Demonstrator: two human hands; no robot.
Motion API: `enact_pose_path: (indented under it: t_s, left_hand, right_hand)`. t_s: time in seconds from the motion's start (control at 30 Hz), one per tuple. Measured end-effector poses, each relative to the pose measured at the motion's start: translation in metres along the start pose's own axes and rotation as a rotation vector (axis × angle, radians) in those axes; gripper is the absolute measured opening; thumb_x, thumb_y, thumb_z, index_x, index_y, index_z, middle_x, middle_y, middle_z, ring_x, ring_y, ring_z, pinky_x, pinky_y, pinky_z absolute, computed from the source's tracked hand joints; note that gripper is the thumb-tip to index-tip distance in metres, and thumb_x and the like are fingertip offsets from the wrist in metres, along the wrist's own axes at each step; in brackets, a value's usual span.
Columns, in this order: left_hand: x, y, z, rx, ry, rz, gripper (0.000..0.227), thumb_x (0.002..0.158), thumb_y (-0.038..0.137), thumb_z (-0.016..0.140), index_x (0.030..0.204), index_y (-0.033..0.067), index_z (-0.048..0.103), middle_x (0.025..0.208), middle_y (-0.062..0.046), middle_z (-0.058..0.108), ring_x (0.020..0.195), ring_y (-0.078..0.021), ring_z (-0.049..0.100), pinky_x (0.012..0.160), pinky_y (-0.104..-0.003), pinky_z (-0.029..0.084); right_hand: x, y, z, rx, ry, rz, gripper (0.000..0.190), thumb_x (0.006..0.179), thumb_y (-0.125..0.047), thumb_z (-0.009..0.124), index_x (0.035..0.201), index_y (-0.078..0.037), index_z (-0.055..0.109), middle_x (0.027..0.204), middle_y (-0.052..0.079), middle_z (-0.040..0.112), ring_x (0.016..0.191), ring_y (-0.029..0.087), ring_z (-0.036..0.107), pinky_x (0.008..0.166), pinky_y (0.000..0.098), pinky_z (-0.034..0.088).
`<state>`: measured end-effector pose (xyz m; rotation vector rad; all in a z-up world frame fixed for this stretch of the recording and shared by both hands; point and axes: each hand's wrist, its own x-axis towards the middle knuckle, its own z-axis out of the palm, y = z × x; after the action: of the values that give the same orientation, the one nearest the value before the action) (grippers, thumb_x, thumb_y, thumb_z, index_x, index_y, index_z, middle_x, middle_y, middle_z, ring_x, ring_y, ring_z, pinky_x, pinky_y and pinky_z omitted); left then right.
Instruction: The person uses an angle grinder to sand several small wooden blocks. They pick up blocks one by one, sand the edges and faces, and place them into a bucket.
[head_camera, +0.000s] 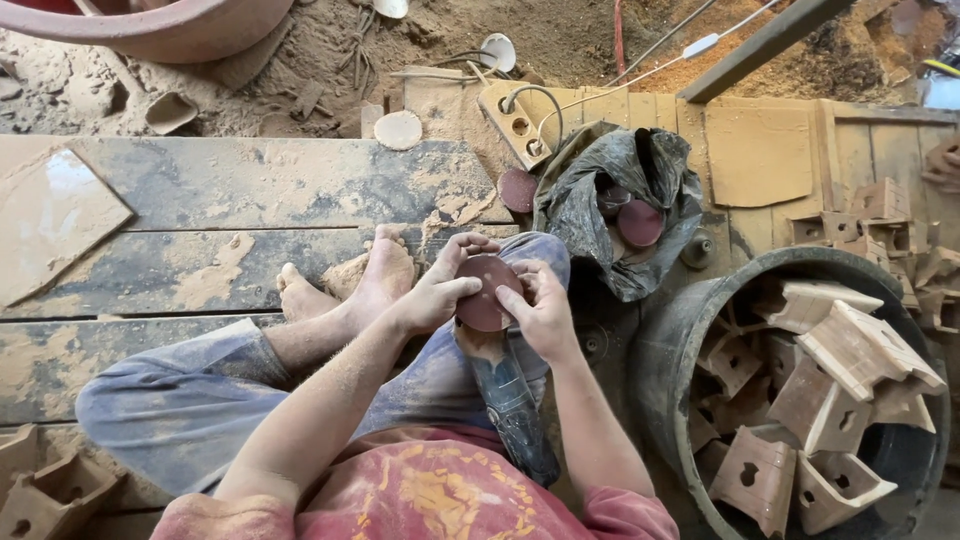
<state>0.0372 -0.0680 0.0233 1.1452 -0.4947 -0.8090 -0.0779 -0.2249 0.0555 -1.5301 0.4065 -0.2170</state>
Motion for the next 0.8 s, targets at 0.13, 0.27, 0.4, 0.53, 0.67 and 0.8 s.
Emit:
enact_pose_path:
  t_s: [0.13, 0.27, 0.4, 0.53, 0.67, 0.8]
  left_hand:
    - [0.015, -0.027, -0.015, 0.093, -0.021, -0.036, 0.074, 0.078, 0.003, 0.059, 0.148, 0.0139, 0.035, 0.146, -0.011, 0.047, 0.139, -0.0240, 0.029, 0.120, -0.041, 0.012]
    - [0.010, -0.017, 0.015, -0.574, 0.061, -0.042, 0.077, 0.081, 0.009, 0.050, 0.154, 0.0127, 0.024, 0.147, -0.012, 0.044, 0.130, -0.0229, 0.047, 0.115, -0.039, 0.035]
    - [0.005, -0.006, 0.002, -1.041, 0.137, -0.214, 0.078, 0.082, 0.005, 0.048, 0.157, 0.0001, 0.027, 0.146, -0.026, 0.039, 0.132, -0.0409, 0.047, 0.118, -0.047, 0.034]
    - [-0.001, 0.034, 0.026, -0.364, 0.164, 0.061, 0.052, 0.089, -0.020, 0.051, 0.131, 0.0065, 0.038, 0.161, -0.029, 0.033, 0.140, -0.0425, 0.046, 0.119, -0.053, 0.034]
    - [-0.001, 0.031, 0.011, 0.031, -0.023, 0.039, 0.065, 0.092, -0.014, 0.051, 0.150, 0.0055, 0.028, 0.165, -0.029, 0.025, 0.148, -0.0371, 0.037, 0.129, -0.047, 0.020]
    - [-0.030, -0.004, -0.028, 0.039, -0.071, -0.094, 0.076, 0.092, -0.004, 0.055, 0.155, 0.0054, 0.014, 0.164, -0.030, 0.027, 0.149, -0.0358, 0.035, 0.129, -0.046, 0.019]
  right_hand:
    - [0.001, -0.016, 0.007, -0.491, 0.233, -0.218, 0.064, 0.092, -0.030, 0.075, 0.142, -0.004, 0.046, 0.130, 0.023, 0.058, 0.120, 0.036, 0.062, 0.092, 0.0428, 0.059]
    - [-0.005, -0.010, 0.038, -1.195, 0.006, -0.693, 0.091, 0.080, -0.065, 0.071, 0.146, -0.006, 0.051, 0.148, 0.020, 0.052, 0.138, 0.038, 0.050, 0.119, 0.0505, 0.034]
    - [0.000, -0.029, 0.023, -1.129, -0.149, -0.504, 0.091, 0.091, -0.076, 0.045, 0.150, -0.007, 0.050, 0.146, 0.022, 0.056, 0.141, 0.041, 0.049, 0.118, 0.0587, 0.032]
    - [0.011, -0.045, 0.040, -1.121, 0.025, -0.628, 0.091, 0.083, -0.082, 0.046, 0.141, -0.014, 0.058, 0.140, 0.017, 0.061, 0.137, 0.040, 0.056, 0.111, 0.0607, 0.044]
    - [0.012, -0.038, 0.061, -1.192, 0.055, -0.635, 0.094, 0.083, -0.084, 0.033, 0.147, -0.018, 0.052, 0.148, 0.018, 0.057, 0.146, 0.040, 0.050, 0.117, 0.0667, 0.040]
    - [0.010, -0.042, 0.060, -1.224, 0.256, -0.662, 0.107, 0.081, -0.090, 0.016, 0.155, -0.018, 0.042, 0.164, 0.013, 0.037, 0.157, 0.035, 0.031, 0.128, 0.0614, 0.008]
